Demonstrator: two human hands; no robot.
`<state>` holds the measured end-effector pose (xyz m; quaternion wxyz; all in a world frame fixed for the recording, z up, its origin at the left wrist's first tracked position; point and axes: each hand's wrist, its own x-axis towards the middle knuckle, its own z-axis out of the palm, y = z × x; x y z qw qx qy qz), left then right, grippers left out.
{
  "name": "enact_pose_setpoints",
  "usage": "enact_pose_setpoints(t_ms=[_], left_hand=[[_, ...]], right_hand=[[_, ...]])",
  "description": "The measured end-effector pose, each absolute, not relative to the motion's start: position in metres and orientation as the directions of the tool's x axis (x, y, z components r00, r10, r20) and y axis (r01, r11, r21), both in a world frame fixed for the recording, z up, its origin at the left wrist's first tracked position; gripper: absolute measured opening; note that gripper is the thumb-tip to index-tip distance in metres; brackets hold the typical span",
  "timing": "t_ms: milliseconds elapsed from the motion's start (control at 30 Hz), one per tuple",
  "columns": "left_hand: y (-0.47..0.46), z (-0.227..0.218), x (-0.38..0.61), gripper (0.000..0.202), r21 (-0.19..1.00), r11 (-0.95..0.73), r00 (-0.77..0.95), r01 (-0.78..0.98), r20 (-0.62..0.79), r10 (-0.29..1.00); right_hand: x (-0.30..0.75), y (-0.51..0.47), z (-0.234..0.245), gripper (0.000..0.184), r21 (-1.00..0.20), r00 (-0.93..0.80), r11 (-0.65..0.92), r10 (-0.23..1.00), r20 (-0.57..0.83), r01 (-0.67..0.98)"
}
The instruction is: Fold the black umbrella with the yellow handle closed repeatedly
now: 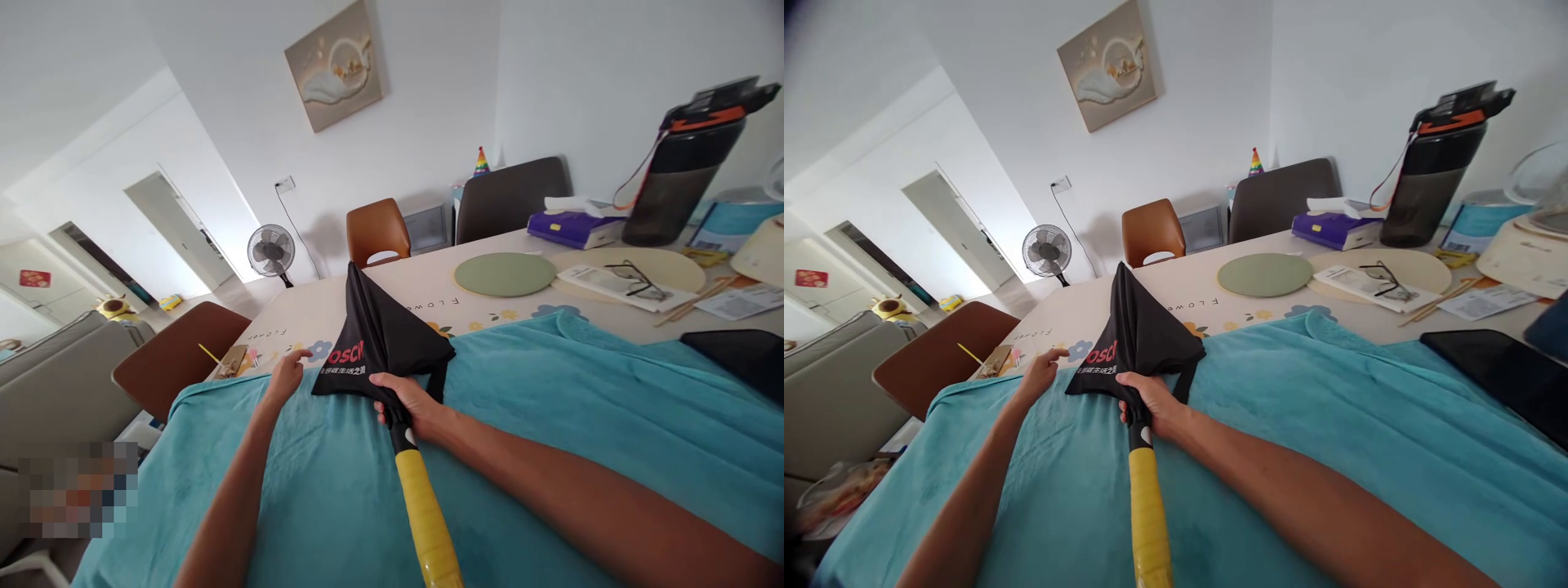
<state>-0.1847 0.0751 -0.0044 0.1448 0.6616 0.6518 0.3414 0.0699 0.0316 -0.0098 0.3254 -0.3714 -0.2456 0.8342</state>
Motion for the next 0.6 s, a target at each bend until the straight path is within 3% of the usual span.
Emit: enact_pose_setpoints(t_ms=[133,300,500,600], left_hand=[[0.078,0.016,-0.132,0.035,0.587,-0.244,-0.018,0.772,0.403,0.915],[0.086,-0.003,-0.067,0.040,0.572,-0.438,0.239,0.693,0.391,0.889],[0.097,-0.039,-0.063,0.043,0.821,-0.258,0.026,0.509,0.285,0.958],[0.101,-0.036,-0.057,0.038,0.956,-0.087,-0.066,0.279,0.110,0.992]], right_hand=[[0.068,0.031,-0.009,0.014,-0.675,-0.486,-0.649,0.742,-0.462,-0.350],[0.068,0.034,-0.011,0.016,-0.670,-0.499,-0.650,0.740,-0.450,-0.360],[0.075,0.038,-0.003,0.022,-0.586,-0.575,-0.746,0.643,-0.506,-0.317],[0.077,0.039,0.004,0.020,-0.582,-0.597,-0.745,0.639,-0.485,-0.324]])
